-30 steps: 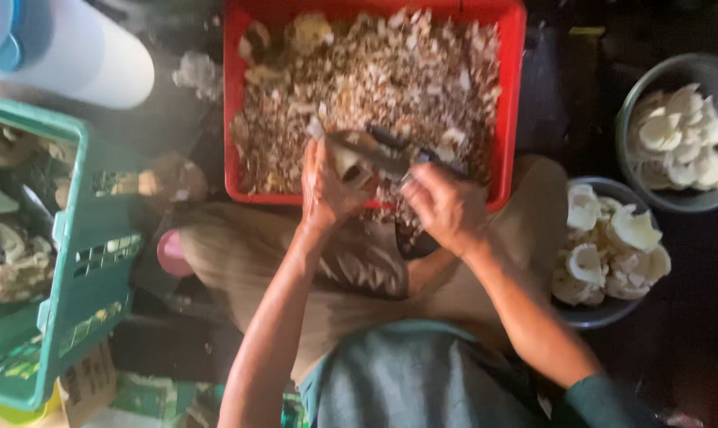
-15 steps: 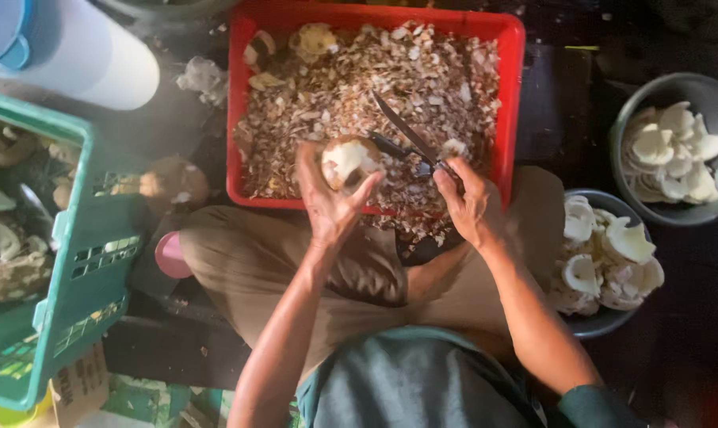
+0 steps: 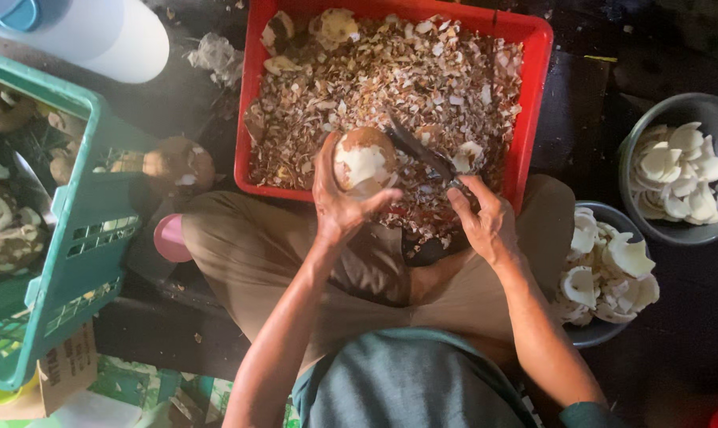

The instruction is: The person sits cross-legged and uses a knife to peel the husk from coconuts. They scrape the surface, remove the outer layer, and place the peeled coconuts into a nearby container.

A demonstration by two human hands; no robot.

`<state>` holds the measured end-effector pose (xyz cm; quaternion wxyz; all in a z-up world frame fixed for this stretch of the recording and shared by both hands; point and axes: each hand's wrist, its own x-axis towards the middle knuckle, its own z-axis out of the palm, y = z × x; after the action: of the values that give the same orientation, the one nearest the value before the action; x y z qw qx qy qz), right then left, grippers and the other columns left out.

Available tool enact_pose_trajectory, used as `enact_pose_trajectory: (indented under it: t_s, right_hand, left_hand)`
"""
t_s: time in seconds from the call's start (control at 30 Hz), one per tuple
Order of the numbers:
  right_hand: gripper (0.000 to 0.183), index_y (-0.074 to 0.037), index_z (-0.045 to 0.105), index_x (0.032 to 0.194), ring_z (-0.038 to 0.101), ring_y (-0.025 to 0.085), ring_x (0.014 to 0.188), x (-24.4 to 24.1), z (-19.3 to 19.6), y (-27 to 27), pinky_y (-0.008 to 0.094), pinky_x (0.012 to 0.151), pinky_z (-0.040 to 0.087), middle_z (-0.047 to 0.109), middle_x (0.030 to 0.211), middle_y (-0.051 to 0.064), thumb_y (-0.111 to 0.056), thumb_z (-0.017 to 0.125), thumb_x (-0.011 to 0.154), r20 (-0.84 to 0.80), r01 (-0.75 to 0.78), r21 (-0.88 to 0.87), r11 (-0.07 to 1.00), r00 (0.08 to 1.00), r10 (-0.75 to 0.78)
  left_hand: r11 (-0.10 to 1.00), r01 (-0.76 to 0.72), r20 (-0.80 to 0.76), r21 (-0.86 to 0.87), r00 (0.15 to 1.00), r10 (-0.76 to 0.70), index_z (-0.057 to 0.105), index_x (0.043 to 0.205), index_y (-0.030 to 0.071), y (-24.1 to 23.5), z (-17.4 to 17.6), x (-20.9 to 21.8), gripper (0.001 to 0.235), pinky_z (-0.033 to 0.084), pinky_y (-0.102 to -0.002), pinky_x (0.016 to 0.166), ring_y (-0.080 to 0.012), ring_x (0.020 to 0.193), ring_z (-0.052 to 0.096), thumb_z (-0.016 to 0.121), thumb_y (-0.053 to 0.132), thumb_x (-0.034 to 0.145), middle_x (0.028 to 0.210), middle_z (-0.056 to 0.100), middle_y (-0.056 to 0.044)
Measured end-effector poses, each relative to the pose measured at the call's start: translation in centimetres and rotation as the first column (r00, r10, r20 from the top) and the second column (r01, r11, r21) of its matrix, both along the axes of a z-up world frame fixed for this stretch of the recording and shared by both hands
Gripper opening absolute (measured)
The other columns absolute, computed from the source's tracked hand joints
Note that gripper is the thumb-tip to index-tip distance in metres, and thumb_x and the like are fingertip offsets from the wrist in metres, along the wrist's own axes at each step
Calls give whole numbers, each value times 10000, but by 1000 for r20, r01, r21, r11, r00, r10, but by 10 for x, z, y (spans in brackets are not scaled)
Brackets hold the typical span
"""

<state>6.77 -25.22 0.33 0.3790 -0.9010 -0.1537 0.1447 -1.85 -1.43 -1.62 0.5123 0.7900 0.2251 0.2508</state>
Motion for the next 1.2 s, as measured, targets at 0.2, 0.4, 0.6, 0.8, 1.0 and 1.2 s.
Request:
enact_pose_trajectory:
  t_s: [0.2,0.4,0.6,0.8,1.0,1.2]
  right_hand:
    - [323,-74,696,1177,652,190,754,2,0,3,331,679,511,715,857,115,-361,647,1038,8,-43,119,992,999,42]
    - [369,-49,704,1156,672,132,751,2,4,12,314,665,518,709,910,100,-389,649,1023,114,-127,26,992,986,123]
    - [339,-67,713,1122,650,156,707,-1,13,23,318,661,508,692,781,94,-381,637,1019,-41,-87,67,994,995,89]
    - [251,-85,709,1116,718,168,723,-3,46,25,317,645,546,718,861,69,-314,674,1018,203,-209,33,977,959,198]
    - [247,-101,721,1084,720,275,763,0,57,33,379,658,556,723,921,71,-330,733,993,495,-364,-174,915,771,401]
    - [266,-102,707,1128,734,244,823,25,31,39,355,695,564,749,1023,81,-359,679,1066,531,-340,-105,935,776,342]
  left_hand:
    - [999,-41,-4,19,999,41,510,1469,57,2,-4,11,1004,569,-407,1131,-285,1304,666,1031,367,668,1422,625,-154]
    - [984,112,154,140,979,-133,313,1548,-27,24,-1,4,1256,518,-413,1137,-334,1345,562,1025,384,598,1478,482,-225]
    - [974,-120,135,-194,980,148,403,1482,-4,-16,-4,7,1158,545,-385,1107,-280,1282,615,1022,413,597,1380,566,-170]
    - [997,-39,80,72,996,33,499,1404,-38,7,-7,17,939,513,-422,1063,-352,1219,619,943,217,617,1295,602,-197]
    - [999,27,73,-32,997,-24,542,1388,-37,12,4,17,839,550,-405,1013,-326,1154,659,909,212,675,1249,615,-179]
    - [997,0,37,-76,999,2,572,1336,-30,6,9,14,846,554,-409,990,-320,1125,669,934,310,651,1255,621,-179]
